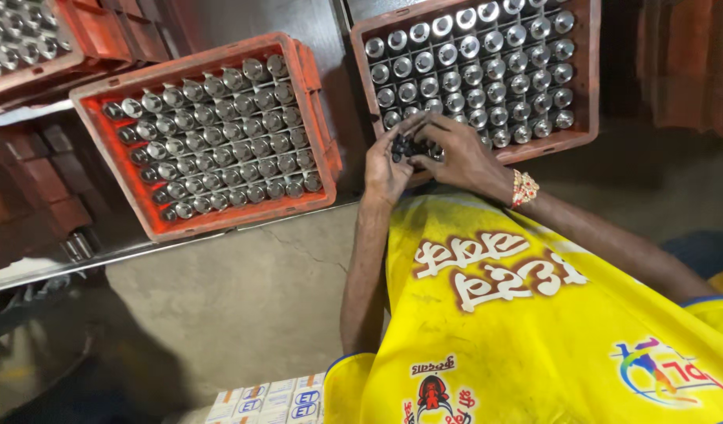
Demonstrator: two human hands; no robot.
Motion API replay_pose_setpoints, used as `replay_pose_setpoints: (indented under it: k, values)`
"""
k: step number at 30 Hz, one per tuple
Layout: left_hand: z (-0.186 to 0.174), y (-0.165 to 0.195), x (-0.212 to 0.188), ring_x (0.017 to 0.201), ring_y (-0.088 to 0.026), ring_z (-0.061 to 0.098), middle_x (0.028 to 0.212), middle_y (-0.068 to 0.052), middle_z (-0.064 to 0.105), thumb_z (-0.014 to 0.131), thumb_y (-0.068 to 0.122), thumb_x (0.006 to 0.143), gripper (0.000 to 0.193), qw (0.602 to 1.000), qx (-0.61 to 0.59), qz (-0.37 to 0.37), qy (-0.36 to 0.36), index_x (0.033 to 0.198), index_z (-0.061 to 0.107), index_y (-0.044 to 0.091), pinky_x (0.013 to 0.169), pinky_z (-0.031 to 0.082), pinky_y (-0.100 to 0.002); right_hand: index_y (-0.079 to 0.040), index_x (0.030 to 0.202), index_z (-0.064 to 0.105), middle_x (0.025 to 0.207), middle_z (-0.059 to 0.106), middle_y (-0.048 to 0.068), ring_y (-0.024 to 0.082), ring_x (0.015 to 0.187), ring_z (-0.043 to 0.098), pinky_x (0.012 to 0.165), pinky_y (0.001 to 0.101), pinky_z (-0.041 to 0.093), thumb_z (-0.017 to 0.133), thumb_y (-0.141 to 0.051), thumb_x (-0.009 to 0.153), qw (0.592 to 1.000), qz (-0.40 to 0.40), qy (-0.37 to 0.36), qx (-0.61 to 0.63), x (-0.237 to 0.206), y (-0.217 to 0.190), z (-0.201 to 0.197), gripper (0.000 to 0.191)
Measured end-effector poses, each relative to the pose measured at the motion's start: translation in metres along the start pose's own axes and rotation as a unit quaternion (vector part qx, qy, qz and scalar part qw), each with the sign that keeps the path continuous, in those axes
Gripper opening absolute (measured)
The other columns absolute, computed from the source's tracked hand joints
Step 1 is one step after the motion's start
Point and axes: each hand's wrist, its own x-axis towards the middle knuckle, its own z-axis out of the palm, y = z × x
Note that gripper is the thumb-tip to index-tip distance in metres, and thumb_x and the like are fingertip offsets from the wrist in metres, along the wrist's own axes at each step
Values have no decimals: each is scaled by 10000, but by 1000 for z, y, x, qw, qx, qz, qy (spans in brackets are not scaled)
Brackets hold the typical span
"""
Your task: The person sorts small metal caps from a tray into a container, then wipes the tray with a cloth, and finally rearranges the caps within the tray. The person handles the caps and the tray throughout the clip.
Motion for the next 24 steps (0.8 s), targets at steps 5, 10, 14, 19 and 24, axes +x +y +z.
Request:
replay_pose_setpoints:
  k: [5, 10, 14, 19, 24]
  values:
    - [-2, -5, 6, 1244, -259, 638, 1379, -202, 642, 414, 203, 1120, 457, 1000, 27, -8, -13, 1397, 574, -124, 1040, 510, -391, 0, 993, 668, 1001, 646, 171, 395, 910, 677, 757, 455, 560, 841, -74, 769, 999, 23, -16, -19, 8, 7, -5, 293]
    - [6, -8, 9, 1315, -304, 603, 1403, -236, 617, 405, 215, 1106, 472, 999, 32, -39, 8, 1378, 553, -141, 1141, 494, -396, -6, 1047, 652, 1009, 676, 155, 339, 881, 700, 751, 418, 572, 814, -85, 805, 999, 44, -2, 24, -9, 12, -16, 302]
    - [11, -6, 4, 1330, -405, 569, 1401, -317, 571, 399, 203, 1084, 466, 998, -8, -60, 4, 1345, 516, -164, 1167, 463, -473, -8, 1075, 725, 982, 705, 141, 268, 856, 716, 754, 387, 569, 789, -105, 900, 991, 125, 39, 8, -45, 42, -42, 210]
    - [16, -5, 2, 1332, -451, 553, 1393, -368, 545, 384, 169, 1074, 460, 998, -24, -52, 26, 1309, 503, -209, 1187, 444, -513, 27, 949, 736, 917, 707, 187, 301, 804, 714, 712, 404, 560, 823, -156, 840, 964, 241, 26, -111, -88, 103, -54, 230]
    - [20, -5, 5, 1325, -445, 558, 1380, -361, 551, 380, 172, 1074, 436, 998, -10, -51, 40, 1278, 514, -190, 1175, 459, -511, 14, 917, 743, 885, 724, 173, 296, 791, 712, 711, 416, 556, 794, -152, 825, 970, 220, 53, -87, -99, 118, -45, 197]
